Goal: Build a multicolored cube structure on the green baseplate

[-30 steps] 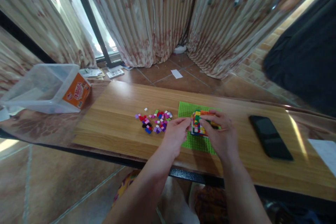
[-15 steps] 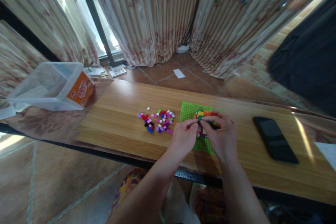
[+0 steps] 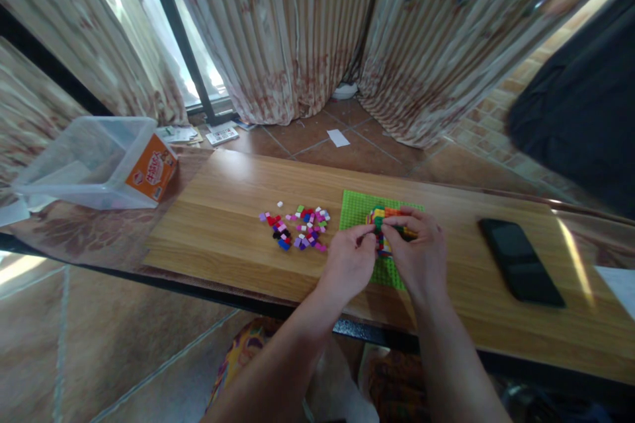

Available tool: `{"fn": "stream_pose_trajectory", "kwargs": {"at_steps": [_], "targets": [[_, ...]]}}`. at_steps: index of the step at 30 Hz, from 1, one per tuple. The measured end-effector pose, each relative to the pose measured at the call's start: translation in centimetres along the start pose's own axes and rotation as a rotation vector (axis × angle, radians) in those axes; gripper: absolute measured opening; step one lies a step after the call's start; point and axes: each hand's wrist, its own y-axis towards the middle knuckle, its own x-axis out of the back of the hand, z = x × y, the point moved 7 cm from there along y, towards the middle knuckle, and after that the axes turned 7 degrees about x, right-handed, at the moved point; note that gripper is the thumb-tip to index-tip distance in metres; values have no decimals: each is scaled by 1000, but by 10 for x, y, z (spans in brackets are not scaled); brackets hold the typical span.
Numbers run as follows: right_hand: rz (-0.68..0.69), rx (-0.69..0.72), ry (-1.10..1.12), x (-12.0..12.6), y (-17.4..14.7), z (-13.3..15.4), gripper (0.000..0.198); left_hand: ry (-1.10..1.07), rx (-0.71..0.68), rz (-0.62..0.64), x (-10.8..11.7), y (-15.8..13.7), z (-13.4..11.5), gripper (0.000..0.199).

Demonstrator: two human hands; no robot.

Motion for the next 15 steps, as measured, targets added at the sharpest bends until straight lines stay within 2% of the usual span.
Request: {"fn": "stream_pose_trajectory", "kwargs": {"at_steps": [6,15], "targets": [[-13,-32,-18,-2,2,0,11,169,-104,-17,0,-2,-4,33],[-8,-20,-66,-5,3,3,12,284,-144,-38,-2,-9,-10,32]]}}
